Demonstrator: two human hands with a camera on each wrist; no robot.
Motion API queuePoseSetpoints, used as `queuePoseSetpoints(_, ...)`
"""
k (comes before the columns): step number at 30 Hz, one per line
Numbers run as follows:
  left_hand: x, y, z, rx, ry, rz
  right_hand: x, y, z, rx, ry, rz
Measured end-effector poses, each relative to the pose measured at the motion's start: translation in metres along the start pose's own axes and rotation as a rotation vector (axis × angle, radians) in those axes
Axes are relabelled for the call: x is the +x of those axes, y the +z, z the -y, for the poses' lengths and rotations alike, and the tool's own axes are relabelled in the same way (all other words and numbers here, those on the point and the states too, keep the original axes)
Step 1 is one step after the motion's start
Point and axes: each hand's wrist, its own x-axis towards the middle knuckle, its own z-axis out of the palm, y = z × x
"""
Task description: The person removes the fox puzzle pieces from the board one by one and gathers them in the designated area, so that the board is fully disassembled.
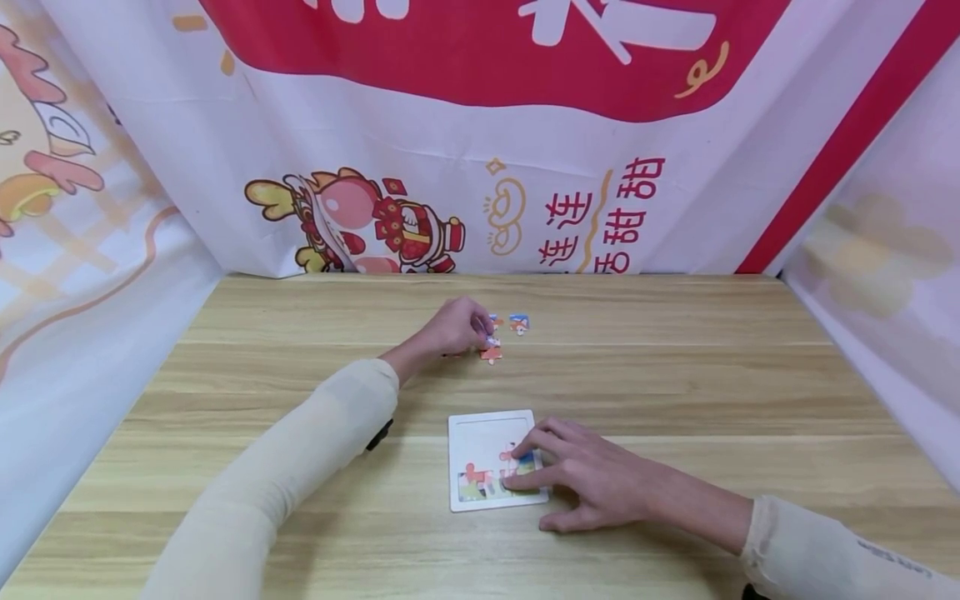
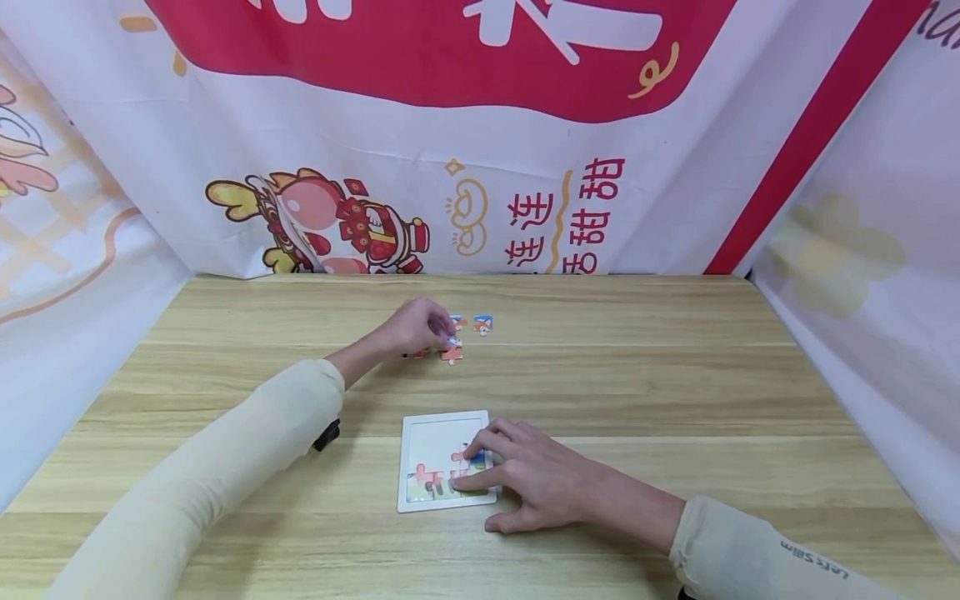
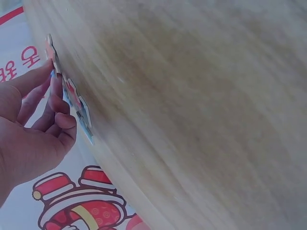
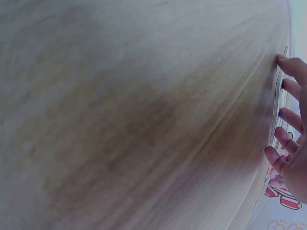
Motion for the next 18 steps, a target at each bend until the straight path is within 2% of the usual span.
queuePoseSetpoints(5,0.001,0.001,0.000,0.052,0.005,-0.003,0.000,0.000,0.000,0.008,0.011,0.012)
queuePoseSetpoints(12,-0.002,-0.002,-0.002,0.078,0.019,-0.020,0.000,-0.001,0.000,0.001,0.009,0.012)
queuePoseSetpoints(18,-0.013,-0.005,-0.003,0.076,0.104,-0.026,0.000,-0.001,0.000,-0.001,-0.007,-0.001)
